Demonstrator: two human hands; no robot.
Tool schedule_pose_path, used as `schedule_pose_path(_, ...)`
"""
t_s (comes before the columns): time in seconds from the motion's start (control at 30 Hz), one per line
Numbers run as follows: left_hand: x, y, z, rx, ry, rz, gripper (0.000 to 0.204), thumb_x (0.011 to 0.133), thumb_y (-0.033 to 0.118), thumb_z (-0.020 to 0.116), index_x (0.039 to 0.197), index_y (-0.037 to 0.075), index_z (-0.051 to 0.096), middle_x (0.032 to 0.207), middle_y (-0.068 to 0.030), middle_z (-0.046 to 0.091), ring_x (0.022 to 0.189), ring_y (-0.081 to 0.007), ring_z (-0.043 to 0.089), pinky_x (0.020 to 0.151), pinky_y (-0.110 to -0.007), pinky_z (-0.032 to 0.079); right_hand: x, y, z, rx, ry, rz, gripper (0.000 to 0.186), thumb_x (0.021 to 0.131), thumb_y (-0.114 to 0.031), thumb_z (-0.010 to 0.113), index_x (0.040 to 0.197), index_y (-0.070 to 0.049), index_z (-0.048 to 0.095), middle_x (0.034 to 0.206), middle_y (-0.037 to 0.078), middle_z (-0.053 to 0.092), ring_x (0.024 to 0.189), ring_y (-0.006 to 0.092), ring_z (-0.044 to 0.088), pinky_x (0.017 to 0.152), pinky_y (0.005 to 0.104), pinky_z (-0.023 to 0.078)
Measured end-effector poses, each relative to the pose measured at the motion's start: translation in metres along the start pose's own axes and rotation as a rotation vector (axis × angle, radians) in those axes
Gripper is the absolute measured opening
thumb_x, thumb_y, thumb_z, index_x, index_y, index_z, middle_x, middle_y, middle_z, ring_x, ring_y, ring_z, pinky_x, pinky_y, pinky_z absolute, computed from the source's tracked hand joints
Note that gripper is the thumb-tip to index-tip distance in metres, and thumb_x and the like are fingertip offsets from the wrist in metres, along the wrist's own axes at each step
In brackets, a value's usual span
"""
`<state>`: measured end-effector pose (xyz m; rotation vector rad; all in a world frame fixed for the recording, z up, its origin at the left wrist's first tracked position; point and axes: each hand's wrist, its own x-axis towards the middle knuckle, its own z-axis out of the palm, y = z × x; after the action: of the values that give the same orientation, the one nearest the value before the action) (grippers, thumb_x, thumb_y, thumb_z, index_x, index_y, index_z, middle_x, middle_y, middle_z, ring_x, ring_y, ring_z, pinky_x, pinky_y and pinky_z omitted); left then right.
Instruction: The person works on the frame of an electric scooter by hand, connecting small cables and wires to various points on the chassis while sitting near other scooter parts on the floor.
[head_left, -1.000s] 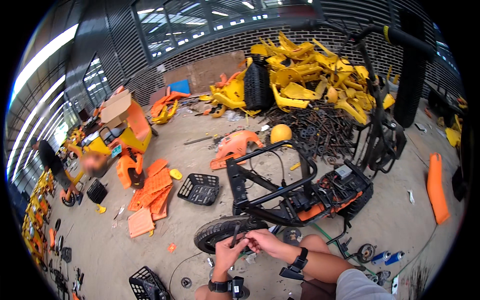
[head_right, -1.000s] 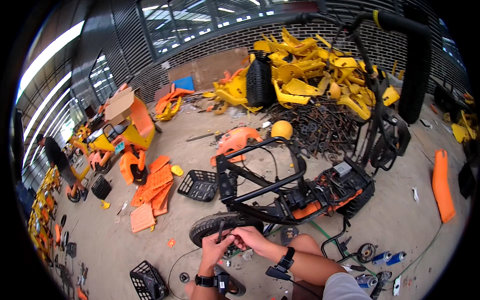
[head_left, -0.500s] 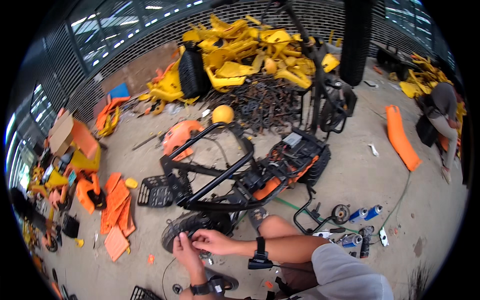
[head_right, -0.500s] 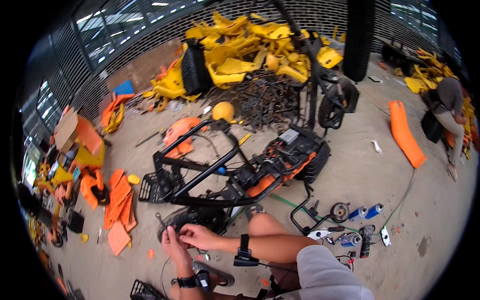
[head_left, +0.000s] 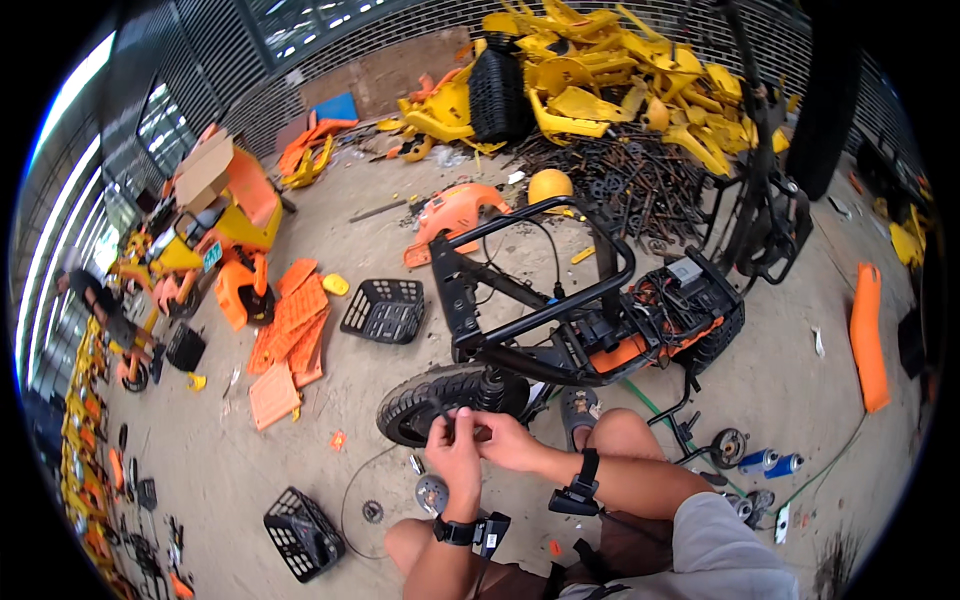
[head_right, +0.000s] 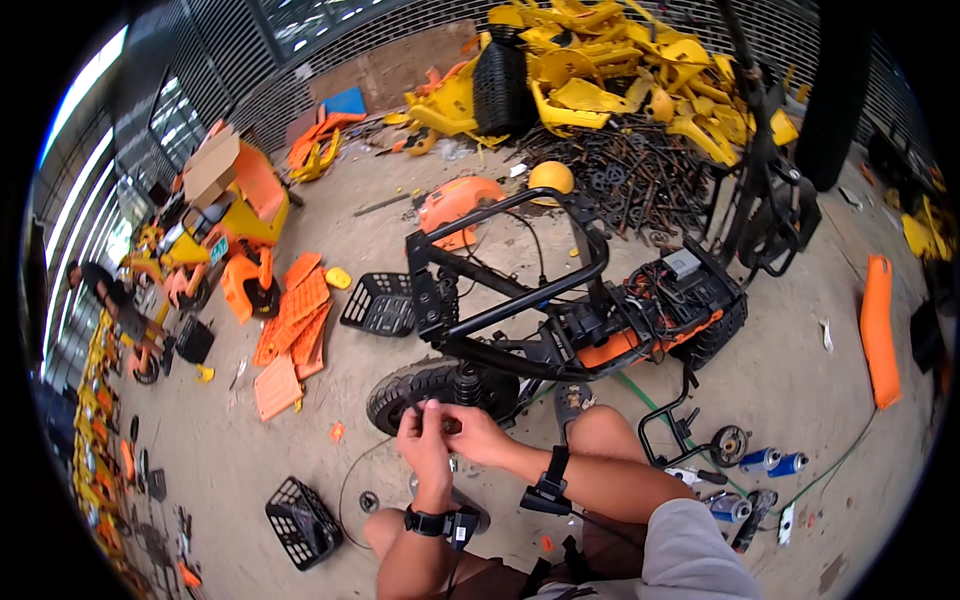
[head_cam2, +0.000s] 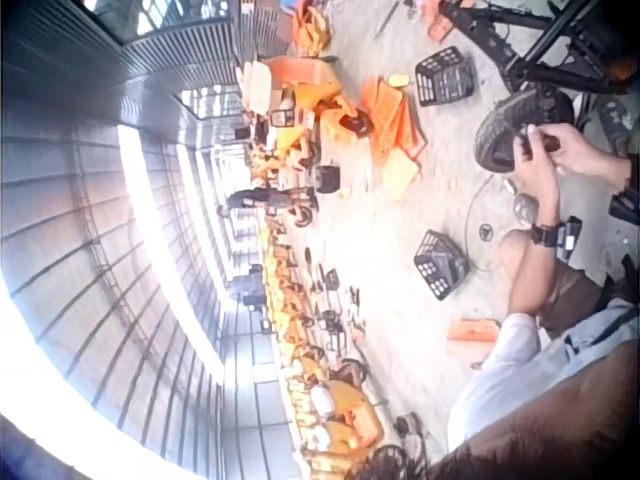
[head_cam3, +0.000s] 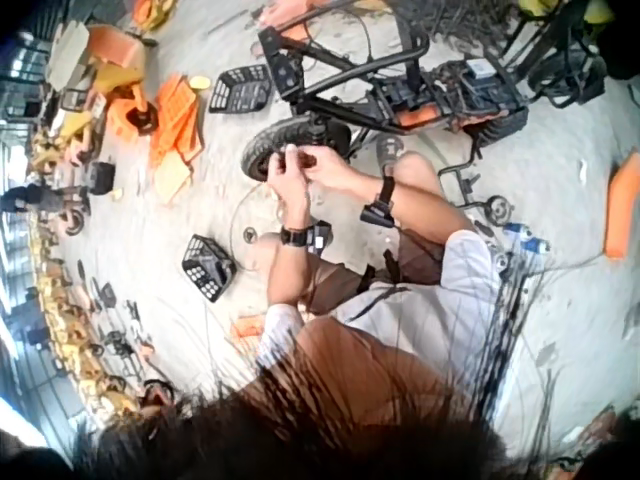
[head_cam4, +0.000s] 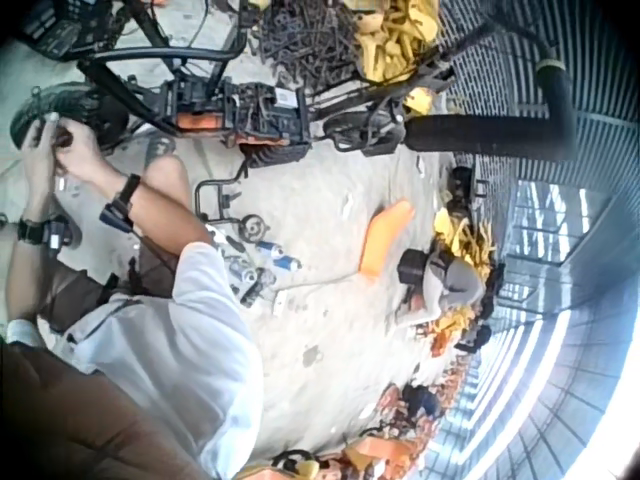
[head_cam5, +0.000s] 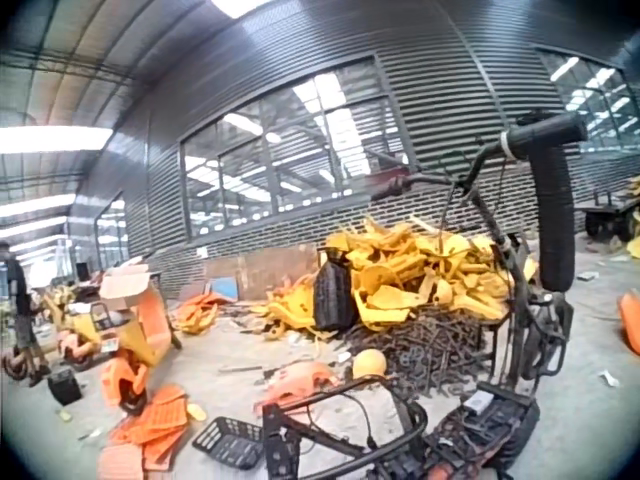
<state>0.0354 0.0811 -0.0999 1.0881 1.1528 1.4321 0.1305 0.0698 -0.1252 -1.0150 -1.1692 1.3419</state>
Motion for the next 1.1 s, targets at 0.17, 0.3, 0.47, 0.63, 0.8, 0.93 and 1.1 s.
schedule_pose_path(0.17,0.004,-0.003,-0.003,0.025,-0.011,0.024,0.018,0.09,0.016,0.068,0.085,-0.001,0.066,0.073,0.0029,0.062,0.066,-0.0022,0.052,0.058,-0.018,0.041,-0.002,-0.004,0.002,-0.128,0.045,0.044,0.034,0.087,-0.005,0.063,0.121,-0.002,0.059,0.094,0.007,0.069,0.078,0.007,0.06,0.065,0.0262,0.05)
schedule_pose_path(0.3,0.017,-0.01,-0.016,0.174,0.055,0.26,0.016,0.087,0.012,0.07,0.081,-0.001,0.062,0.08,-0.0012,0.06,0.071,-0.0069,0.053,0.063,-0.021,0.042,-0.003,-0.011,0.008,-0.195,0.066,-0.028,0.028,0.087,-0.012,0.068,0.113,-0.002,0.064,0.083,0.006,0.068,0.067,0.0057,0.055,0.06,0.0275,0.048)
schedule_pose_path(0.47,0.034,0.008,-0.026,0.052,0.101,0.265,0.012,0.087,0.007,0.067,0.085,-0.001,0.059,0.084,-0.0001,0.055,0.072,-0.007,0.05,0.065,-0.02,0.04,-0.005,0.0,0.007,-0.282,0.051,-0.007,0.027,0.09,-0.027,0.066,0.094,-0.001,0.067,0.063,0.01,0.061,0.056,0.0123,0.051,0.054,0.0305,0.043)
schedule_pose_path(0.63,0.054,0.011,-0.046,-0.137,0.199,0.179,0.009,0.092,0.01,0.058,0.089,0.001,0.058,0.074,-0.0038,0.058,0.066,-0.0098,0.053,0.061,-0.024,0.045,-0.015,-0.023,-0.009,-0.551,-0.031,-0.145,0.031,0.093,-0.033,0.059,0.094,-0.002,0.068,0.065,0.015,0.062,0.06,0.0304,0.061,0.058,0.0374,0.046)
schedule_pose_path(0.8,0.059,0.011,-0.065,-0.464,0.148,-0.069,0.015,0.095,0.016,0.047,0.089,0.003,0.051,0.072,-0.0087,0.056,0.061,-0.017,0.053,0.057,-0.029,0.045,-0.043,-0.081,-0.039,-0.123,-0.091,0.067,0.027,0.098,-0.022,0.054,0.114,-0.001,0.062,0.071,0.003,0.064,0.057,0.0054,0.052,0.053,0.0237,0.042)
schedule_pose_path(0.93,0.056,0.009,-0.059,-0.574,-0.056,-0.281,0.021,0.093,0.021,0.045,0.082,0.004,0.048,0.071,-0.0108,0.056,0.059,-0.0195,0.053,0.055,-0.032,0.044,-0.051,-0.161,-0.07,-0.239,-0.063,0.066,0.032,0.093,-0.006,0.047,0.124,-0.002,0.053,0.069,0.002,0.062,0.059,0.005,0.051,0.056,0.022,0.042)
schedule_pose_path(1.1,0.056,0.012,-0.051,-0.573,-0.104,-0.359,0.022,0.093,0.02,0.046,0.077,0.005,0.047,0.07,-0.0103,0.055,0.057,-0.0194,0.052,0.054,-0.033,0.043,-0.013,-0.205,-0.086,-1.01,0.081,-0.121,0.026,0.09,-0.017,0.057,0.111,-0.004,0.063,0.067,0.008,0.063,0.059,0.0187,0.059,0.058,0.033,0.045)
